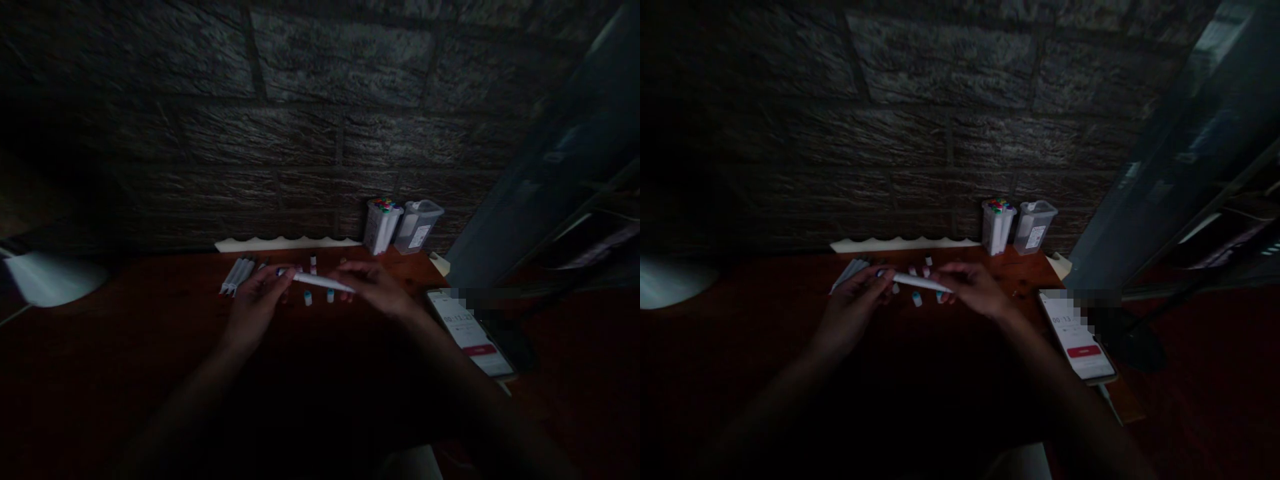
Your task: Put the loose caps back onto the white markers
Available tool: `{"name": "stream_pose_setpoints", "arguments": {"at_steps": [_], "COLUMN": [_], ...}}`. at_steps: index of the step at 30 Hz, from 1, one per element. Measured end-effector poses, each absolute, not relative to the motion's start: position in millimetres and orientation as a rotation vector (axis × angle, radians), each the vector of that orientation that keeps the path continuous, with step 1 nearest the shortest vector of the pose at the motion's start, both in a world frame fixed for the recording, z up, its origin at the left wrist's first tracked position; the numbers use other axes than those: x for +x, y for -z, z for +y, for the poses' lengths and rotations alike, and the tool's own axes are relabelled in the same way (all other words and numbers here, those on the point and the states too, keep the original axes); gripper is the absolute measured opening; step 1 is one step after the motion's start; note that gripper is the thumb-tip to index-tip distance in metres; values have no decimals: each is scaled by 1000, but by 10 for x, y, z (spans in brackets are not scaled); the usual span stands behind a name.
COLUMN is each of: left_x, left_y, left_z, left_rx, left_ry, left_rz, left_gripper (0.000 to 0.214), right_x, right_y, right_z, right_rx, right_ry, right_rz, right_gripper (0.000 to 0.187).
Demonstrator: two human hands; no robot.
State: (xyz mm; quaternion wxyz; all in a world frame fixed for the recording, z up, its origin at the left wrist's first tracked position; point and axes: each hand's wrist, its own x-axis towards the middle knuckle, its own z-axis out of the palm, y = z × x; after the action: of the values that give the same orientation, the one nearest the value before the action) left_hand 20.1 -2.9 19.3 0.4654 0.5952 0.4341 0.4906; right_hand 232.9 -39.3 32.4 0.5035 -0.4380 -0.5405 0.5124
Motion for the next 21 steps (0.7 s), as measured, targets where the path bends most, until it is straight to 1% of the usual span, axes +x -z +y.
{"name": "stream_pose_setpoints", "arguments": {"at_steps": [3,7,11,12,16,18,21], "left_x": [220,220,192,188,192,197,202], "left_y": [-228,-242,-199,-185,-138,-124,-111], "left_z": [-79,-110,-85,-77,-54,-51,-62], "left_rx": [1634,1842,1938,1903,1715,1679,1706], "left_ry": [-1210,-1185,-1155,-1167,-1237,-1241,-1220], "left_rz": [1102,1051,986,986,1018,1044,1048], "left_gripper": [32,32,43,46,54,56,56], "right_x": [2228,2192,2196,2191,2176,2188,2224], "right_y": [-315,-308,-302,-306,-378,-436,-494], "right_z": [-460,-493,-482,-473,-433,-420,-415], "right_rx": [-1070,-989,-1027,-1017,-793,-739,-736], "right_ry": [-1389,-1510,-1507,-1504,-1577,-1575,-1552], "right_rz": [-1505,-1527,-1403,-1337,-1014,-896,-851], "right_gripper": [22,24,27,32,61,67,70]}}
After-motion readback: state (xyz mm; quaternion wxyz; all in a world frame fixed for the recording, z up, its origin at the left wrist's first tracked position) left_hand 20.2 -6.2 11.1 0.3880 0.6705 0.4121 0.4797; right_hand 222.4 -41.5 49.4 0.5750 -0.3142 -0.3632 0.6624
